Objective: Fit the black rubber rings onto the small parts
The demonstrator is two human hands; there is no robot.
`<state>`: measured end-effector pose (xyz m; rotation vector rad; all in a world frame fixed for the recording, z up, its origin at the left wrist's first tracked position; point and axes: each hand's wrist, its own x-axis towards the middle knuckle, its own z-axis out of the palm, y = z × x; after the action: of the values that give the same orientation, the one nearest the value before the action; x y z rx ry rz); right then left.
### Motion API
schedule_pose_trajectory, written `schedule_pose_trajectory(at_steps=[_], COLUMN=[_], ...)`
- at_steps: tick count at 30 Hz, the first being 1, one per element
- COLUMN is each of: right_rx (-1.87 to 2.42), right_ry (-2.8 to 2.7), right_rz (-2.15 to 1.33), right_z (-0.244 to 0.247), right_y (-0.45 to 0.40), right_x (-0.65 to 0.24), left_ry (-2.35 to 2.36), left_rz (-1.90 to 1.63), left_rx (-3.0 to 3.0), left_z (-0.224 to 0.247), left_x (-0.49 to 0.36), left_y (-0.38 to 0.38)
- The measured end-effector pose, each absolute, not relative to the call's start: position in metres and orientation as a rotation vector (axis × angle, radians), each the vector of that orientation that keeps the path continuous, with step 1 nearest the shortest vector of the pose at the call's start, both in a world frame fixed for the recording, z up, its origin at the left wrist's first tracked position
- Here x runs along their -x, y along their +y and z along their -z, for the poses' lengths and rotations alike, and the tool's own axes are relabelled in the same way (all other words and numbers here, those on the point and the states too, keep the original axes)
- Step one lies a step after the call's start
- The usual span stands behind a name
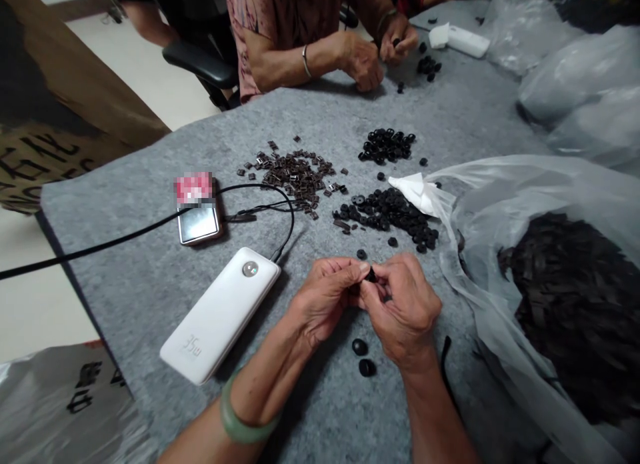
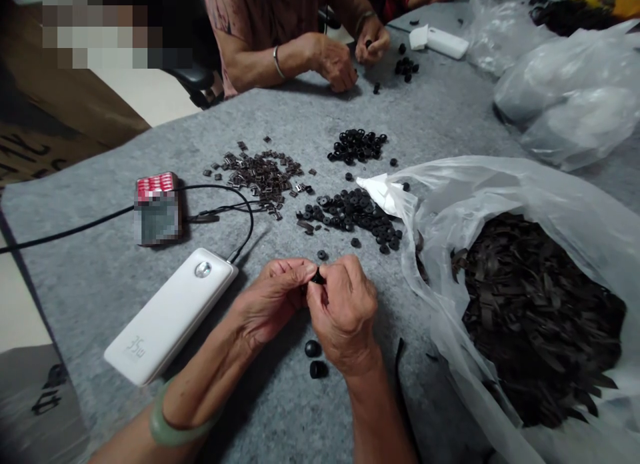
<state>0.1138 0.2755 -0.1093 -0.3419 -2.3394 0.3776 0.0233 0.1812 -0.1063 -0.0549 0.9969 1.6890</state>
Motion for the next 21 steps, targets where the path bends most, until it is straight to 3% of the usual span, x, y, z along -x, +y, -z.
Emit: schedule_pose_trajectory(at_steps=[16,21], right_rx=[0.304,0.282], right_ry=[-2.327,-2.234], right_rz=[-0.331,-0.454], right_z=[0.113,0.1113], right_y=[0.2717,0.2721], right_x=[-0.1124,-0.1103], left_ry=[0.994,0.986], left_rz=[-1.701,-1.752], left_rx=[0.06,0.022], left_z=[0.1027,0.1013], left_x=[-0.0242,-0.0225], left_y=[0.1816,0.1809])
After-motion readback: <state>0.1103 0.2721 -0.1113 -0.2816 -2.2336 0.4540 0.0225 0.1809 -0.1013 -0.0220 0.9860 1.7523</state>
